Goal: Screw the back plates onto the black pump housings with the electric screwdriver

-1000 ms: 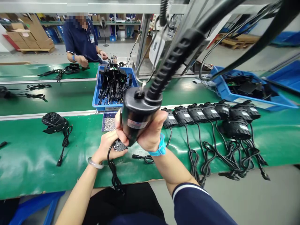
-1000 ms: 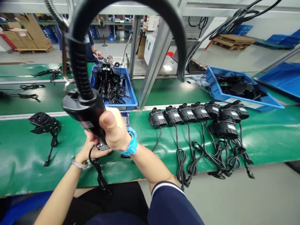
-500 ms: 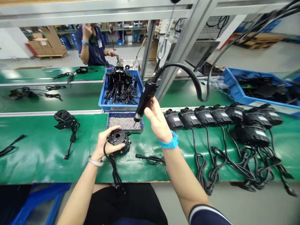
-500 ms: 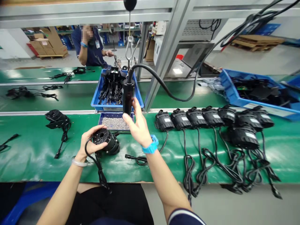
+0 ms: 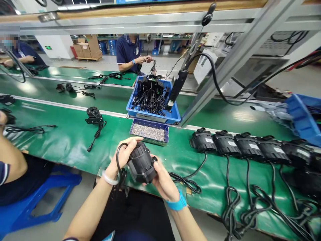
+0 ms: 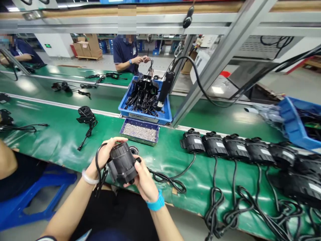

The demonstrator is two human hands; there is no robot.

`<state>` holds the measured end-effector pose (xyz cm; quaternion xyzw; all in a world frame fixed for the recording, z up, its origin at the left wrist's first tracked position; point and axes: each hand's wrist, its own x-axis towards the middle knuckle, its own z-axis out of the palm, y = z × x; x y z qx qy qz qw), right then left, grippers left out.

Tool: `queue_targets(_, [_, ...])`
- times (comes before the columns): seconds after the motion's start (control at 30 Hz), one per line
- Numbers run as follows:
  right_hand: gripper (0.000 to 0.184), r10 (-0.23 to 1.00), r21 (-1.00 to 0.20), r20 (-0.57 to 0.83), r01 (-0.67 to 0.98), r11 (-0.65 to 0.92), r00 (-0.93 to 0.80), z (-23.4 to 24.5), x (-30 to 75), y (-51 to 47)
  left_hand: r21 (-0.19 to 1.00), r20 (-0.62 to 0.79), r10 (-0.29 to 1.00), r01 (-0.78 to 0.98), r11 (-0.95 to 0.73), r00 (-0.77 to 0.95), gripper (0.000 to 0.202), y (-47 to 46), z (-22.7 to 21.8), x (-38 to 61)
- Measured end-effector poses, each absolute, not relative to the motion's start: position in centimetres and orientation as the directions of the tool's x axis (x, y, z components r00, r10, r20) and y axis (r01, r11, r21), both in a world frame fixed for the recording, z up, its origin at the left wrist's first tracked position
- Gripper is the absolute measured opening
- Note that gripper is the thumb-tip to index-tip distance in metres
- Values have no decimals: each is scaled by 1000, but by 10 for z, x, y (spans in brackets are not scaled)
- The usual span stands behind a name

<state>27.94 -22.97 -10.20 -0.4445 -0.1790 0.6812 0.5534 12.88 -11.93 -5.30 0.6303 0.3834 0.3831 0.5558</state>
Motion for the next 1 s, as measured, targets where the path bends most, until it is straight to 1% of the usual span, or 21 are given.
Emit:
queue_targets(0.07, [75,896,-679,-443,-643,-354,-25,-104,278,-235,995,20,904,83,-62,427,59,-125,-49,127])
queue_targets(0.13, [71,877,-630,-477,-673,-387,-58,-107,277,-239,993,1,899,107,-54,437,60,-131,-46,125])
queue_targets(0.23, [66,854,-578,-506,-687,-440,-121,-109,277,-243,983,31,898,149,-107,439,59,-136,-42,124])
queue_targets(0.37, [67,848,-575,-501,-667,-474,-171,-109,278,-246,968,83,895,178,-177,438,57,-140,-37,124])
queue_targets(0.43, [68,866,-619,-477,-642,-452,-150,-109,278,-248,967,102,895,166,-191,435,59,-141,-35,123])
queue_targets(0.5, [70,916,-731,-399,-584,-353,-54,-110,278,-251,967,129,888,143,-211,441,65,-142,-34,121])
queue_targets(0.53, [72,943,-808,-330,-525,-268,27,-111,279,-253,965,148,883,130,-227,446,69,-141,-35,119])
queue_targets(0.57, [76,963,-886,-240,-433,-166,122,-113,279,-254,962,168,878,119,-246,449,73,-141,-36,117])
queue_targets(0.6, [83,967,-951,-129,-303,-58,220,-114,280,-255,958,185,874,115,-262,450,78,-141,-38,115])
queue_targets(0.63, [90,952,-989,4,-141,49,306,-116,282,-255,956,192,872,116,-271,450,82,-140,-41,113])
queue_targets(0.67, [98,917,-988,153,46,146,368,-118,284,-255,955,191,871,118,-271,452,87,-140,-43,111])
queue_targets(0.7, [102,863,-942,317,240,237,394,-119,287,-255,959,179,870,116,-258,459,92,-140,-46,109])
queue_targets(0.73, [103,791,-846,487,427,321,370,-121,291,-253,966,158,866,105,-234,475,95,-141,-47,107])
queue_targets(0.77, [99,707,-708,642,584,398,297,-123,295,-252,975,136,858,84,-203,495,97,-142,-48,105])
queue_targets(0.8, [90,620,-554,760,696,458,196,-125,300,-250,984,114,847,61,-170,519,97,-143,-48,104])
queue_targets(0.83, [79,541,-408,836,762,503,91,-127,304,-249,990,94,833,40,-138,545,95,-145,-47,103])
queue_targets(0.87, [68,477,-293,879,793,534,4,-128,308,-247,994,76,818,23,-109,570,93,-148,-46,103])
queue_targets(0.9, [60,433,-217,900,803,554,-55,-130,312,-246,996,62,803,9,-83,593,91,-150,-44,102])
queue_targets(0.93, [55,405,-177,911,806,565,-84,-131,314,-246,998,55,790,-6,-65,611,89,-152,-43,102])
queue_targets(1.0, [51,369,-146,925,810,567,-91,-135,317,-246,998,63,769,-40,-49,636,86,-154,-42,103])
